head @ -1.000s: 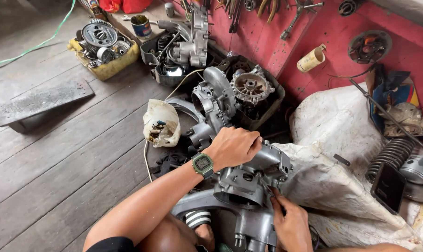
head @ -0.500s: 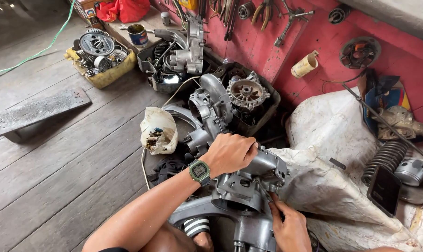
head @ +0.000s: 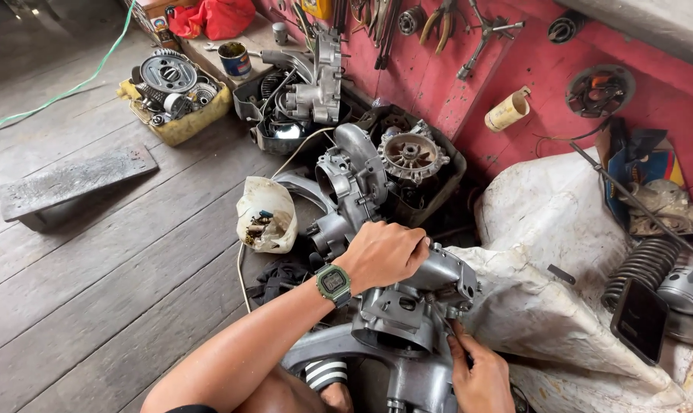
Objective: Cleaning the grooves of a motorcycle engine component using a small metal scribe tool.
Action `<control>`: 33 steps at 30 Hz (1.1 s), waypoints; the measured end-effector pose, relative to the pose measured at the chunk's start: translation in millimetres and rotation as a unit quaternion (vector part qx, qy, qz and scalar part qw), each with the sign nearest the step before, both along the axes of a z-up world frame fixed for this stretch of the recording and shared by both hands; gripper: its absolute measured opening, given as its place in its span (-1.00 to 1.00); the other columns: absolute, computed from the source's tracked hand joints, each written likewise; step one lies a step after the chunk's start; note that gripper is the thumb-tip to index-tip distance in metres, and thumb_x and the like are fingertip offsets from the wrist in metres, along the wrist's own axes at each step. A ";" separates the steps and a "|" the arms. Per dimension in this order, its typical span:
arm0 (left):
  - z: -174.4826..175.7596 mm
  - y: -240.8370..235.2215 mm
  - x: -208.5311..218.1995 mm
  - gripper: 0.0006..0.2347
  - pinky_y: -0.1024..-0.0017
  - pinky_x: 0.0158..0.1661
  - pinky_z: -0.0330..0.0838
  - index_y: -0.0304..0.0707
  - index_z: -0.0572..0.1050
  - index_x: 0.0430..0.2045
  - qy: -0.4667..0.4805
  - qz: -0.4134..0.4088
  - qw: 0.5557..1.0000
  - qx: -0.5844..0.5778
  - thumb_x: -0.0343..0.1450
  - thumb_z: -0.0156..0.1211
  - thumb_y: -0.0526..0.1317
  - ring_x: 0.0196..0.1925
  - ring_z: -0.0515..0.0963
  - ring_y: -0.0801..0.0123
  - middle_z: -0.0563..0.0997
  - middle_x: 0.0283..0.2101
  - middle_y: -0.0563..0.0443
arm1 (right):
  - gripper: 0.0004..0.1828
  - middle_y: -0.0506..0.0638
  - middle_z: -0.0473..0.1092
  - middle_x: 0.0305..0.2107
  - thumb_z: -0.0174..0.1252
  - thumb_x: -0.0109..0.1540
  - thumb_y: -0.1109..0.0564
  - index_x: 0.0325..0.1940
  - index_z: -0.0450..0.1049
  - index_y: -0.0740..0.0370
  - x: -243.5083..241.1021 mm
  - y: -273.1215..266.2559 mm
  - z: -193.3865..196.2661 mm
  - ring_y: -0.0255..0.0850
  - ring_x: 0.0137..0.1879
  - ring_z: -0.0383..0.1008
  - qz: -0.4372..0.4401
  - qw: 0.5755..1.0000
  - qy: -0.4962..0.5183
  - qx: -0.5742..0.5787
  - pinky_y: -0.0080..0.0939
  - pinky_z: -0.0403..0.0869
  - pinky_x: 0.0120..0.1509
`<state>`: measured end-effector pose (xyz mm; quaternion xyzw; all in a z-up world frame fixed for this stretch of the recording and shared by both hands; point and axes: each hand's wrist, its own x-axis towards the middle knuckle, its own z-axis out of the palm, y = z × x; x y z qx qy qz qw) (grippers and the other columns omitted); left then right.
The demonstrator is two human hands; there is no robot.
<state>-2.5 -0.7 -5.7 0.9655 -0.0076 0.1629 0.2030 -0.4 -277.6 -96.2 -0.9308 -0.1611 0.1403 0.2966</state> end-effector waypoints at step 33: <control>1.1 1.2 0.5 -0.66 0.20 -0.71 0.19 -0.23 0.40 -0.66 0.014 -0.004 1.000 0.011 0.55 -0.13 -0.16 -0.76 0.39 0.06 0.48 -0.72 0.08 | -0.54 0.01 0.62 -0.15 0.08 0.29 -0.06 0.24 0.55 0.05 -12.5 1.8 20.0 -0.19 -0.12 0.67 -0.030 0.986 -0.123 0.106 -0.18 0.57 0.07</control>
